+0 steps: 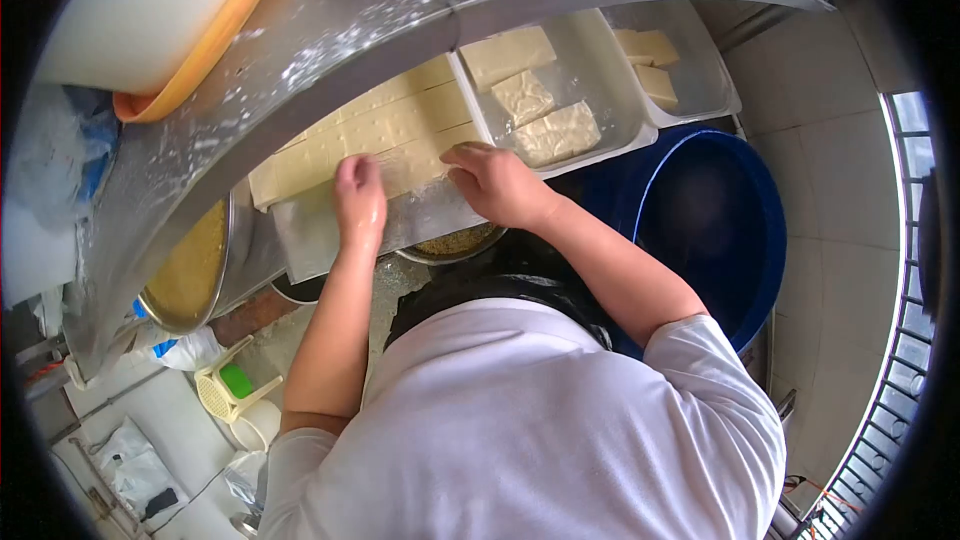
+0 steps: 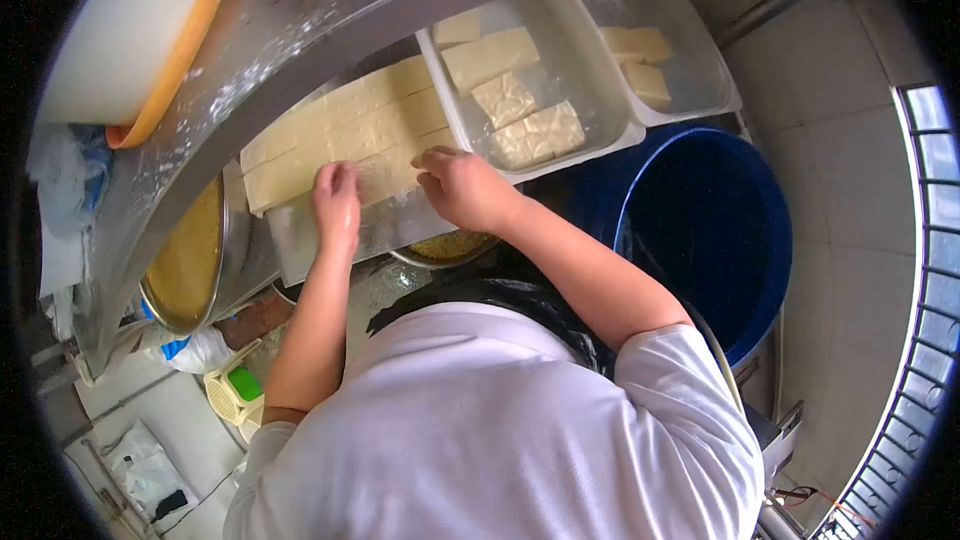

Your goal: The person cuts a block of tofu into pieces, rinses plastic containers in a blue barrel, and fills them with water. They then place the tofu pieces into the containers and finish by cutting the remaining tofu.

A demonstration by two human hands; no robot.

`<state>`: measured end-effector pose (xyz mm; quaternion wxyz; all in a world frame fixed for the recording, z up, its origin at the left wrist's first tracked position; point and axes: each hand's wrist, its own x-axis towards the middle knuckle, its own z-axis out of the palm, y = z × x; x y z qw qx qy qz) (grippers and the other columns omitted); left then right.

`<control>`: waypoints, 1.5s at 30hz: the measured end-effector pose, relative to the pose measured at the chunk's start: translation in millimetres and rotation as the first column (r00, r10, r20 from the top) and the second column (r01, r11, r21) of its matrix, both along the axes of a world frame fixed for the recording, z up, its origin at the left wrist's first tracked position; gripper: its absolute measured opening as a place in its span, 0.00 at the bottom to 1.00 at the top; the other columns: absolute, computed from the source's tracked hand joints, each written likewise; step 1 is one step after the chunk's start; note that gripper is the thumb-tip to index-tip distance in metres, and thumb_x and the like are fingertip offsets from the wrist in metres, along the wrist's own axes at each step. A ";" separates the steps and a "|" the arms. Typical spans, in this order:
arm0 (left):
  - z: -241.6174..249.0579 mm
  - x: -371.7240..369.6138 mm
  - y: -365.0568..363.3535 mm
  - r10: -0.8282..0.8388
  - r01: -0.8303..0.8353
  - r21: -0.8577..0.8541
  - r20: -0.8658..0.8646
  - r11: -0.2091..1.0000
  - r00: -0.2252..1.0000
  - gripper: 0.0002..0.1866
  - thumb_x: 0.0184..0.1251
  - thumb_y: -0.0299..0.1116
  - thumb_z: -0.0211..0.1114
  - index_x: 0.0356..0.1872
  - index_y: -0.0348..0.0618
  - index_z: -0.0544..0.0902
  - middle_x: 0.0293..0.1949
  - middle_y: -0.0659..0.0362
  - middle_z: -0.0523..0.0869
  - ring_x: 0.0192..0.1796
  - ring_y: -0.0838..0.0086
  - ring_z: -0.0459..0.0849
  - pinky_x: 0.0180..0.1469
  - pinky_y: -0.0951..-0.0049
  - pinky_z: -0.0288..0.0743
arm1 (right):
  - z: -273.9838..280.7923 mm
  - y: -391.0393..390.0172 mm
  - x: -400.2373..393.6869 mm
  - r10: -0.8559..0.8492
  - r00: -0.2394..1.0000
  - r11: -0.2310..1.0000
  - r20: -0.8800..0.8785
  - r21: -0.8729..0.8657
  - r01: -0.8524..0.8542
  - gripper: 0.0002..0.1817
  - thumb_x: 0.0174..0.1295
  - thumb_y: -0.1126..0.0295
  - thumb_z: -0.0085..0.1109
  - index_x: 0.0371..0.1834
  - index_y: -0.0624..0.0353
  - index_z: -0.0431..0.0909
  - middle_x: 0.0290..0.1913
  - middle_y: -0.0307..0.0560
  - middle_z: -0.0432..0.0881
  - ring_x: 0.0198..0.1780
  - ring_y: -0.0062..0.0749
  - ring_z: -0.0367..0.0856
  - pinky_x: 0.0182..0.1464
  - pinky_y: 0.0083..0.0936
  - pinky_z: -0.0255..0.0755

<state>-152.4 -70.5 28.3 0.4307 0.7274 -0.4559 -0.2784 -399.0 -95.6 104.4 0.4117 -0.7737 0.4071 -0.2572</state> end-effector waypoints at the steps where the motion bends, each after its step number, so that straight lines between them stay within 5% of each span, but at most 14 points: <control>1: -4.6 15.7 3.0 0.003 -0.003 0.000 0.000 1.000 1.000 0.15 0.79 0.41 0.62 0.49 0.37 0.81 0.42 0.53 0.89 0.40 0.61 0.89 0.48 0.54 0.83 | -21.1 5.7 5.0 0.006 0.998 0.988 -0.056 -0.151 -0.014 0.15 0.70 0.70 0.58 0.55 0.66 0.82 0.53 0.61 0.86 0.56 0.52 0.85 0.60 0.37 0.78; 6: -49.6 28.6 0.7 0.013 -0.269 0.421 0.519 0.866 0.854 0.38 0.73 0.60 0.61 0.66 0.33 0.76 0.64 0.36 0.79 0.71 0.42 0.73 0.74 0.45 0.63 | -48.1 15.2 33.3 0.007 0.824 0.903 -0.566 -0.351 -0.249 0.29 0.73 0.66 0.48 0.77 0.59 0.67 0.79 0.60 0.65 0.81 0.61 0.60 0.79 0.54 0.58; 8: -44.5 7.2 -2.1 -0.022 -0.233 0.530 0.430 0.815 0.903 0.46 0.71 0.67 0.59 0.72 0.30 0.70 0.73 0.31 0.68 0.78 0.34 0.59 0.80 0.44 0.50 | -51.5 12.7 40.7 0.043 0.762 0.909 -0.647 -0.291 -0.298 0.32 0.73 0.66 0.46 0.81 0.57 0.61 0.82 0.57 0.59 0.83 0.61 0.55 0.80 0.58 0.53; 13: 12.1 -15.9 -3.2 0.082 0.013 0.339 -0.264 0.941 0.961 0.41 0.69 0.52 0.70 0.69 0.25 0.72 0.71 0.34 0.74 0.71 0.47 0.75 0.72 0.53 0.67 | -59.9 11.4 41.6 0.075 0.672 0.899 -0.737 -0.241 -0.365 0.34 0.75 0.65 0.42 0.85 0.54 0.55 0.86 0.50 0.53 0.85 0.59 0.49 0.82 0.60 0.46; 15: 9.1 -6.4 -11.1 0.267 -0.052 0.391 -0.517 0.919 0.813 0.35 0.67 0.49 0.72 0.68 0.36 0.77 0.67 0.45 0.80 0.67 0.54 0.79 0.68 0.54 0.69 | -60.2 11.1 41.7 0.089 0.651 0.914 -0.753 -0.198 -0.354 0.42 0.71 0.61 0.59 0.86 0.51 0.51 0.87 0.49 0.50 0.86 0.57 0.47 0.83 0.57 0.44; 19: -26.2 29.4 -29.0 0.458 0.031 0.572 -0.686 0.819 0.565 0.30 0.67 0.52 0.71 0.67 0.53 0.78 0.66 0.53 0.82 0.70 0.55 0.76 0.71 0.41 0.60 | -64.0 12.2 40.1 0.067 0.668 0.912 -0.741 -0.226 -0.342 0.41 0.71 0.61 0.58 0.85 0.51 0.52 0.87 0.49 0.51 0.86 0.57 0.47 0.83 0.57 0.44; 25: -32.4 6.1 -14.1 0.064 0.110 0.249 -0.598 0.962 0.799 0.28 0.62 0.43 0.77 0.63 0.50 0.81 0.54 0.57 0.88 0.56 0.62 0.85 0.62 0.56 0.74 | -70.6 11.0 37.0 0.058 0.701 0.901 -0.711 -0.265 -0.344 0.34 0.73 0.65 0.43 0.84 0.54 0.56 0.86 0.51 0.53 0.84 0.62 0.53 0.81 0.62 0.47; 29: -30.2 11.5 -4.5 0.072 0.028 0.173 -0.547 0.985 0.834 0.26 0.61 0.32 0.78 0.60 0.38 0.82 0.54 0.54 0.88 0.54 0.66 0.86 0.60 0.63 0.77 | -66.2 11.3 37.5 0.055 0.752 0.907 -0.657 -0.281 -0.313 0.32 0.71 0.67 0.46 0.81 0.56 0.61 0.84 0.54 0.58 0.83 0.63 0.55 0.80 0.62 0.49; 31: -51.2 40.0 1.1 0.037 0.144 0.191 -0.715 0.971 0.698 0.26 0.64 0.42 0.76 0.63 0.50 0.82 0.55 0.58 0.87 0.57 0.64 0.85 0.57 0.54 0.78 | -64.8 10.0 38.8 0.050 0.768 0.915 -0.638 -0.279 -0.291 0.31 0.71 0.67 0.47 0.79 0.57 0.64 0.82 0.56 0.60 0.82 0.62 0.57 0.79 0.60 0.52; 37: -41.3 67.2 31.0 0.104 0.202 0.223 -0.875 0.954 0.472 0.23 0.72 0.43 0.68 0.64 0.48 0.80 0.57 0.57 0.87 0.58 0.63 0.85 0.57 0.54 0.80 | -51.2 6.3 52.5 -0.044 0.979 0.976 -0.200 -0.219 -0.001 0.32 0.66 0.65 0.60 0.72 0.68 0.70 0.73 0.64 0.72 0.71 0.65 0.71 0.74 0.46 0.66; 39: -26.8 57.0 29.7 0.098 0.221 0.210 -0.898 0.953 0.429 0.24 0.72 0.43 0.70 0.64 0.45 0.80 0.56 0.57 0.87 0.59 0.64 0.85 0.58 0.53 0.81 | -39.5 2.5 58.4 -0.081 0.995 0.961 0.054 0.270 0.064 0.37 0.66 0.62 0.68 0.74 0.69 0.66 0.71 0.65 0.74 0.69 0.59 0.75 0.70 0.42 0.71; 40: -20.3 44.7 27.7 0.065 0.217 0.166 -0.911 0.962 0.408 0.24 0.74 0.43 0.68 0.65 0.44 0.79 0.58 0.56 0.86 0.60 0.65 0.84 0.60 0.55 0.80 | -38.2 2.9 60.6 -0.093 0.994 0.960 0.053 0.270 0.076 0.37 0.66 0.62 0.68 0.74 0.69 0.66 0.71 0.65 0.74 0.69 0.59 0.75 0.70 0.42 0.71; 42: 4.8 12.8 17.4 0.023 0.229 0.119 -0.924 0.966 0.383 0.24 0.76 0.44 0.66 0.66 0.43 0.78 0.60 0.56 0.85 0.62 0.66 0.83 0.63 0.56 0.78 | -37.0 2.6 58.2 -0.335 0.893 0.792 0.301 0.603 0.094 0.41 0.67 0.59 0.71 0.76 0.70 0.62 0.68 0.64 0.77 0.67 0.53 0.78 0.65 0.40 0.75; 45: 75.8 -49.6 1.2 -0.237 0.342 -0.090 -0.877 0.935 0.417 0.28 0.82 0.48 0.59 0.72 0.40 0.70 0.65 0.56 0.78 0.66 0.72 0.76 0.66 0.60 0.75 | -28.8 -12.9 22.3 -0.473 0.713 0.738 0.518 0.675 0.000 0.36 0.68 0.64 0.70 0.74 0.68 0.65 0.63 0.58 0.80 0.60 0.44 0.83 0.60 0.39 0.79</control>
